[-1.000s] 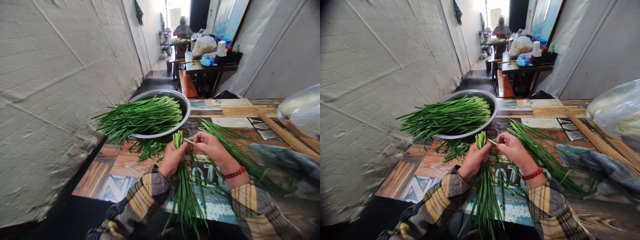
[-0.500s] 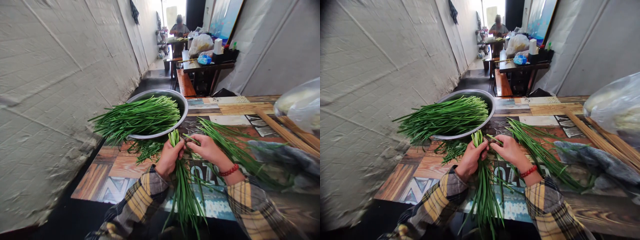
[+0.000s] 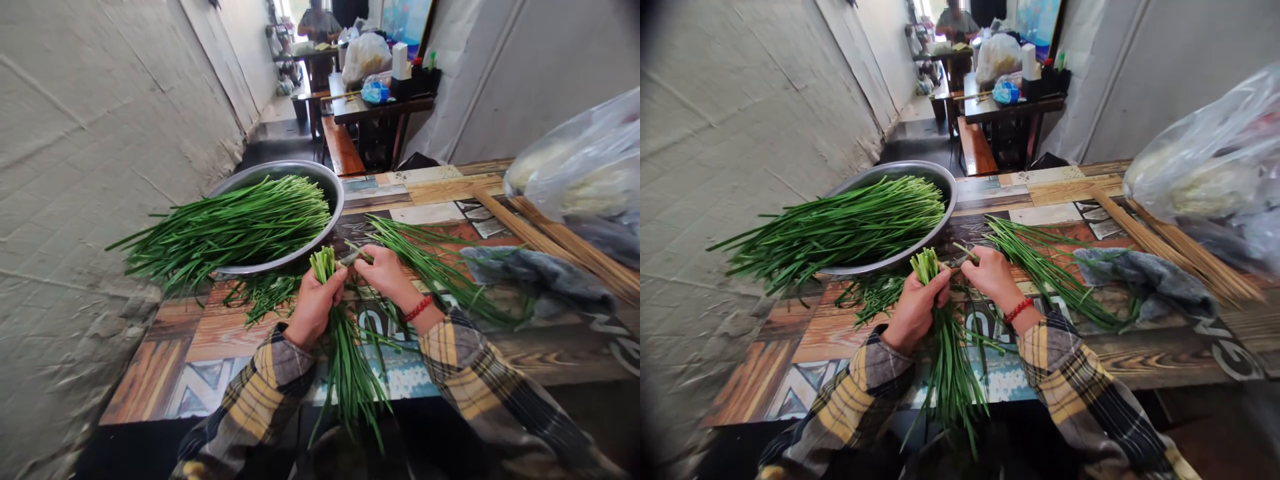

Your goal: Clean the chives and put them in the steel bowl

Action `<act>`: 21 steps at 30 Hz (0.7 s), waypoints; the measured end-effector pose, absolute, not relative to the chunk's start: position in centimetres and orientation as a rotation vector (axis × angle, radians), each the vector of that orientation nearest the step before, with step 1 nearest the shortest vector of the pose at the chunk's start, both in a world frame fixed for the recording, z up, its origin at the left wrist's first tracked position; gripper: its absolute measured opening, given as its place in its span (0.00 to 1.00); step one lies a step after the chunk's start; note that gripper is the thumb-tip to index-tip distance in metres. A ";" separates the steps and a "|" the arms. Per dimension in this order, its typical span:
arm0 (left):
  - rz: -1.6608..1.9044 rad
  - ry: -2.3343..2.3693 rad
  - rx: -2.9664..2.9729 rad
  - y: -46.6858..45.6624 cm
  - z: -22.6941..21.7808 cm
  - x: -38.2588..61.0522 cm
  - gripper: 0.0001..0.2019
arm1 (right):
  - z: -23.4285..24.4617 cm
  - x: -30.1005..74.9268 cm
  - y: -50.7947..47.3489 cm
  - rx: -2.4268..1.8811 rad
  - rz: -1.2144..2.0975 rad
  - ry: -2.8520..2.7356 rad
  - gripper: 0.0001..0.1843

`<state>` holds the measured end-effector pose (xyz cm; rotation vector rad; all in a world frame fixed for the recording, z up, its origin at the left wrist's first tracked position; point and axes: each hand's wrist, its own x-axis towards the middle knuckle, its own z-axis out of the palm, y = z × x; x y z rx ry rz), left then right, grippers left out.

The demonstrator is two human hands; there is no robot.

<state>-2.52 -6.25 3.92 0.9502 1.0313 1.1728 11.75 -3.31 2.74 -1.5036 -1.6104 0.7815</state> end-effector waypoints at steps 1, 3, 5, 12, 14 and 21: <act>1.167 1.048 0.929 -6.2 3.9 -2.5 0.17 | 2.8 11.9 -3.3 -1.445 0.879 -1.547 0.08; 1.143 1.084 0.876 -6.1 3.9 -2.4 0.18 | 3.1 12.1 -3.3 -1.299 1.081 -1.426 0.10; 1.110 1.087 0.842 -6.0 3.8 -2.4 0.19 | 3.4 12.0 -3.6 -1.212 1.201 -1.354 0.12; 1.042 1.040 0.836 -6.3 3.8 -2.4 0.18 | 3.1 11.7 -3.9 -1.146 1.189 -1.510 0.12; 1.112 1.073 0.823 -6.2 3.8 -2.4 0.17 | 3.1 11.9 -3.8 -1.186 1.085 -1.592 0.13; 1.187 1.012 0.794 -5.9 4.0 -2.6 0.16 | 3.7 12.2 -3.9 -1.152 1.079 -1.854 0.15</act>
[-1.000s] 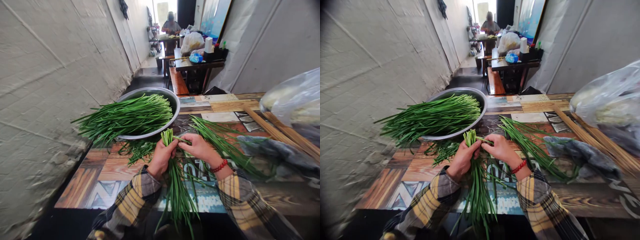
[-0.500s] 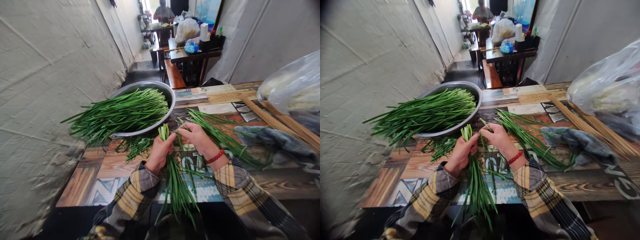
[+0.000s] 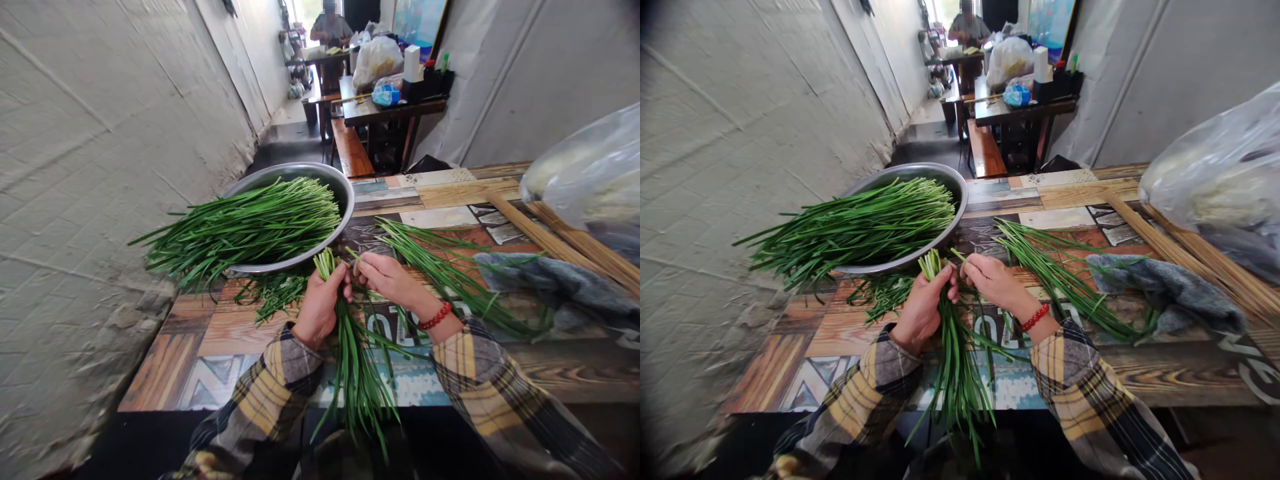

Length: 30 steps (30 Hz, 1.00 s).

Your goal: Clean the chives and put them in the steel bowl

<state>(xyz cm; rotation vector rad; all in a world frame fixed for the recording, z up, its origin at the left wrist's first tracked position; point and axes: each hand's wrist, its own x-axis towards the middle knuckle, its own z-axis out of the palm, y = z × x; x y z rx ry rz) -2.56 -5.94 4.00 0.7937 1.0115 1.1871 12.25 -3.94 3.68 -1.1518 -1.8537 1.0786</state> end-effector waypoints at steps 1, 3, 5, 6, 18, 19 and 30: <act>1.193 1.018 0.801 -5.9 4.0 -2.6 0.16 | 3.7 12.3 -4.0 -1.134 1.120 -1.880 0.15; 1.198 1.033 0.827 -6.0 3.9 -2.7 0.17 | 3.8 12.2 -4.1 -1.117 1.177 -1.912 0.15; 1.192 1.041 0.854 -6.0 3.9 -2.8 0.17 | 3.8 12.1 -4.1 -1.117 1.190 -1.930 0.16; 1.191 1.045 0.864 -6.0 3.9 -2.8 0.16 | 3.8 12.0 -4.2 -1.119 1.190 -1.938 0.16; 1.214 1.115 0.883 -5.9 3.9 -2.7 0.16 | 3.5 12.1 -4.2 -1.172 0.957 -1.864 0.10; 1.214 1.119 0.890 -5.9 3.9 -2.8 0.17 | 3.4 12.1 -4.1 -1.179 0.940 -1.863 0.09; 1.188 1.121 0.900 -6.1 3.8 -2.9 0.17 | 3.1 12.5 -4.0 -1.051 1.185 -1.859 0.17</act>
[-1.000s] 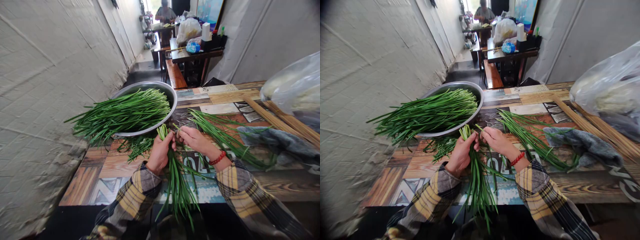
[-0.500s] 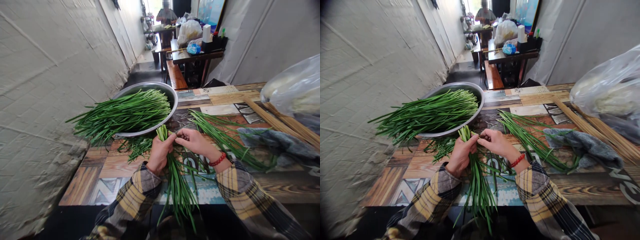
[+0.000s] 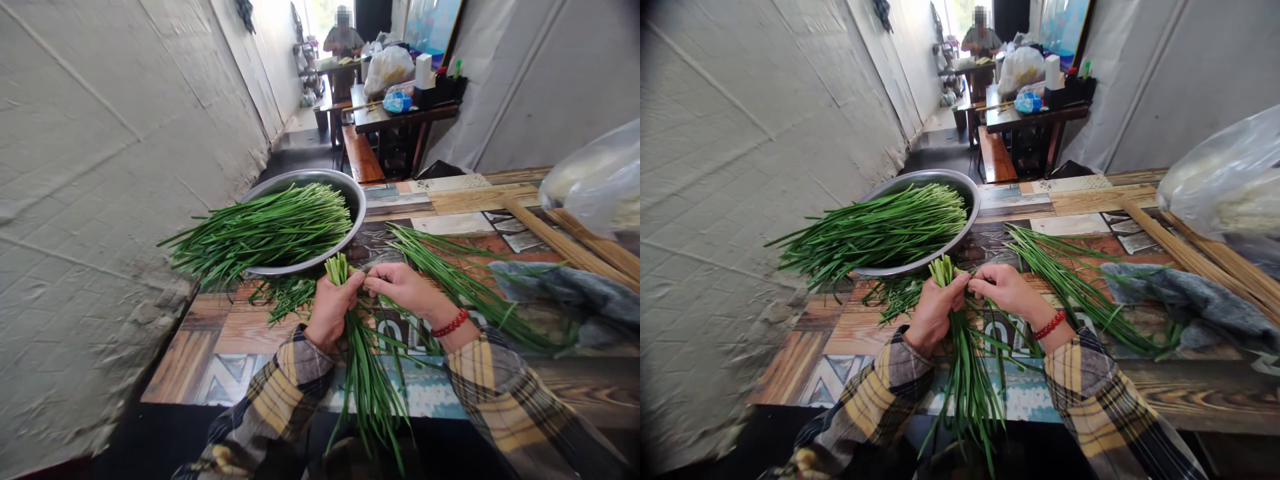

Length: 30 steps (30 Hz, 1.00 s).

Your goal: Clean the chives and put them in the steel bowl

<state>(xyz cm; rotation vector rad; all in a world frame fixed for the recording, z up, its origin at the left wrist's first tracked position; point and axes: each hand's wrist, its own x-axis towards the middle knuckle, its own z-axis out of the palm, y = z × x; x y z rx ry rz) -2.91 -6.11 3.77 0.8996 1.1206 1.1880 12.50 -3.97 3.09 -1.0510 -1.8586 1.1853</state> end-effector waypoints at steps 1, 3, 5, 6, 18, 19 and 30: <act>1.183 1.114 0.902 -6.1 3.7 -2.9 0.17 | 2.9 12.6 -3.9 -1.027 1.236 -1.830 0.18; 1.174 1.100 0.908 -6.1 3.7 -2.9 0.16 | 2.7 12.7 -3.9 -0.991 1.329 -1.772 0.18; 1.173 1.093 0.905 -6.1 3.7 -3.0 0.16 | 2.5 12.7 -3.9 -0.977 1.401 -1.721 0.19; 1.172 1.089 0.903 -6.1 3.7 -3.0 0.16 | 2.5 12.8 -3.9 -0.978 1.431 -1.699 0.20; 1.199 1.135 0.930 -6.3 3.7 -2.7 0.18 | 3.3 13.1 -4.0 -1.061 1.543 -1.617 0.21; 1.198 1.143 0.930 -6.3 3.7 -2.7 0.18 | 3.3 13.1 -4.0 -1.068 1.516 -1.626 0.20; 1.229 1.143 0.870 -6.2 3.5 -2.5 0.15 | 2.9 14.1 -2.8 -1.261 1.211 -1.304 0.14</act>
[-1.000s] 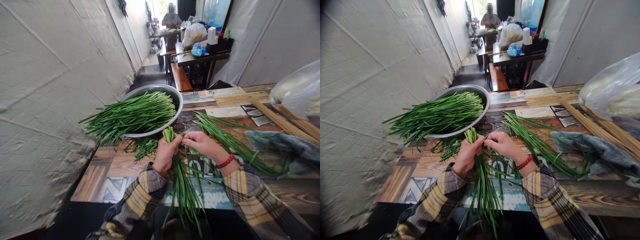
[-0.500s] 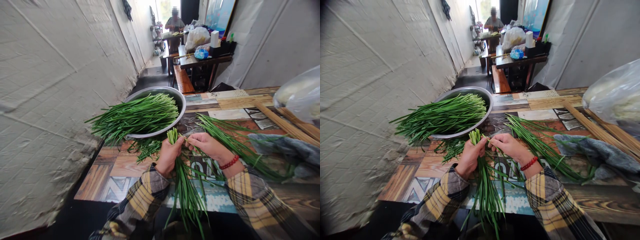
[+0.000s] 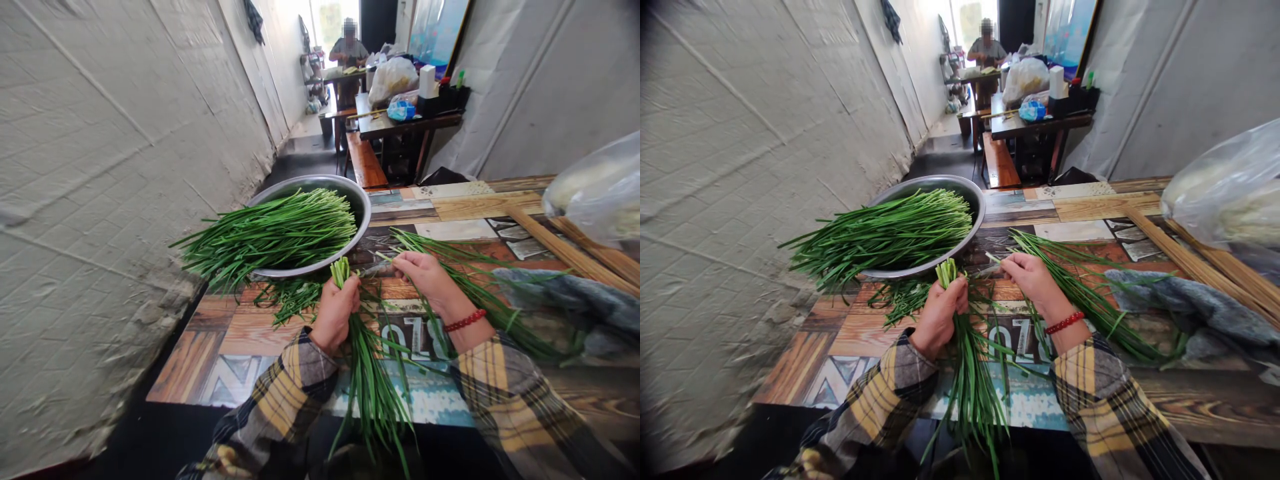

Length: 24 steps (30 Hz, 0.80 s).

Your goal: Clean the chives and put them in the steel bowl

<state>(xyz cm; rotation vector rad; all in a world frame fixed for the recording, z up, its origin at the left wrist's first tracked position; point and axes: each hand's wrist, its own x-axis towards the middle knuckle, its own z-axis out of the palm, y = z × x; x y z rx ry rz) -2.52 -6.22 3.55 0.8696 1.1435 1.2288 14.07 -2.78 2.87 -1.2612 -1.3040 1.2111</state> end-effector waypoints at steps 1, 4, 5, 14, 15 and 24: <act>1.228 1.150 0.860 -6.2 3.5 -2.6 0.14 | 2.8 14.2 -2.7 -1.248 1.199 -1.275 0.14; 1.223 1.165 0.837 -6.1 3.5 -2.7 0.16 | 3.1 14.0 -3.0 -1.170 1.234 -1.283 0.16; 1.231 1.167 0.834 -6.1 3.5 -2.7 0.17 | 3.2 13.8 -3.1 -1.154 1.256 -1.303 0.16; 1.203 1.121 0.803 -6.0 3.5 -2.7 0.19 | 3.3 12.5 -3.9 -1.130 1.245 -1.497 0.15; 1.190 1.113 0.812 -6.0 3.5 -2.7 0.19 | 3.3 12.3 -3.9 -1.134 1.209 -1.522 0.15; 1.161 1.054 0.799 -6.0 3.6 -2.7 0.22 | 2.7 13.1 -3.1 -1.131 1.239 -1.496 0.13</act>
